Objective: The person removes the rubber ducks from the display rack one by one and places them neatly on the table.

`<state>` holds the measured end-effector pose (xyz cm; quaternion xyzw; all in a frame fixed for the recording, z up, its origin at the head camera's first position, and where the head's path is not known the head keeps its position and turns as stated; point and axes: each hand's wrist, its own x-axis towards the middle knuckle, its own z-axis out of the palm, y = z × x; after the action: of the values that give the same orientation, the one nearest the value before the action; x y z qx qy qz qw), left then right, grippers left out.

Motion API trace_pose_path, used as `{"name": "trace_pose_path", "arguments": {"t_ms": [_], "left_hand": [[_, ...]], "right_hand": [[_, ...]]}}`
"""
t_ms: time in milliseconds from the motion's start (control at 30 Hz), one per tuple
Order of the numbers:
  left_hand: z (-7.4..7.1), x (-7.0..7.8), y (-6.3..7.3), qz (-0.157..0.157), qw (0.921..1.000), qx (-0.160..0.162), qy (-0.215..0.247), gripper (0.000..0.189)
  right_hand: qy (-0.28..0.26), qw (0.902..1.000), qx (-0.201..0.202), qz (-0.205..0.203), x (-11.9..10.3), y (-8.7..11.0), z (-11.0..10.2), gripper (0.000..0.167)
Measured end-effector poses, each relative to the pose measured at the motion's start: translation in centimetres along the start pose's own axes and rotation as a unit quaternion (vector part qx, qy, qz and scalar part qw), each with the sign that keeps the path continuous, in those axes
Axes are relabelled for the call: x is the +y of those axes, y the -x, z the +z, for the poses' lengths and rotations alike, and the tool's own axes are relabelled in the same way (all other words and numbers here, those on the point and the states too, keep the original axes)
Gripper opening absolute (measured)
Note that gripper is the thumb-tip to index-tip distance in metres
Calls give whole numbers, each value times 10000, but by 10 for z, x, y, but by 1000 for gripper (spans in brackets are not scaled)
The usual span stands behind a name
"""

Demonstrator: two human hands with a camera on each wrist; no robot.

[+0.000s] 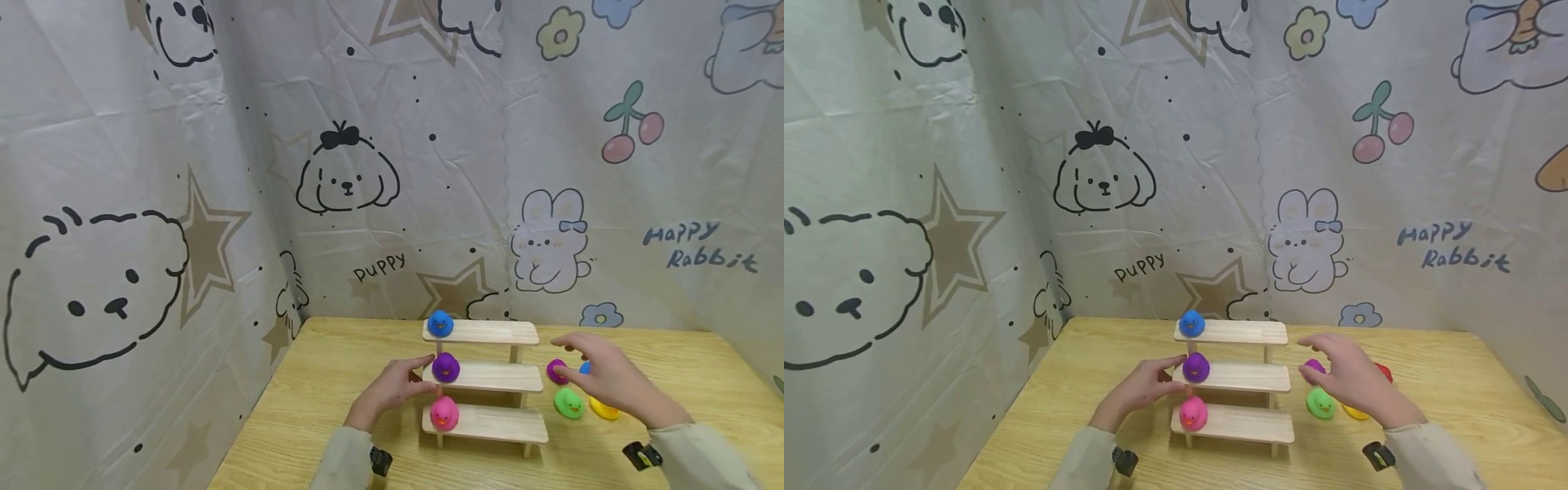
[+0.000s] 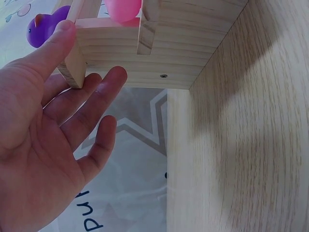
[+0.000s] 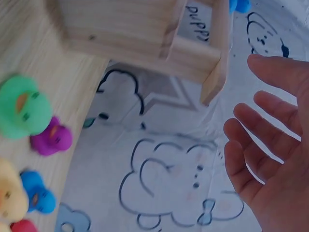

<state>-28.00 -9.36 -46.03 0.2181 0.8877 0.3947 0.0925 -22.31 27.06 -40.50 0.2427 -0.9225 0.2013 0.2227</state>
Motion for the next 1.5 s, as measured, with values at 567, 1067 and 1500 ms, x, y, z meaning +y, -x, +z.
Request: {"name": "trace_pose_path", "arguments": {"t_ms": [567,1067,1500], "left_hand": [[-1,1,1,186,9998,3,-7,60],[-1,0,1,102,9999,-2,-42,61],[-1,-2,1,205,9998,-37,-59,63]], "right_hand": [[-311,9954,149,-893,-44,-55,28,38],[-665,9906,-2,-1199,-66,-95,48,42],[-1019,9904,-282,-894,-73,-115,67,46]]}}
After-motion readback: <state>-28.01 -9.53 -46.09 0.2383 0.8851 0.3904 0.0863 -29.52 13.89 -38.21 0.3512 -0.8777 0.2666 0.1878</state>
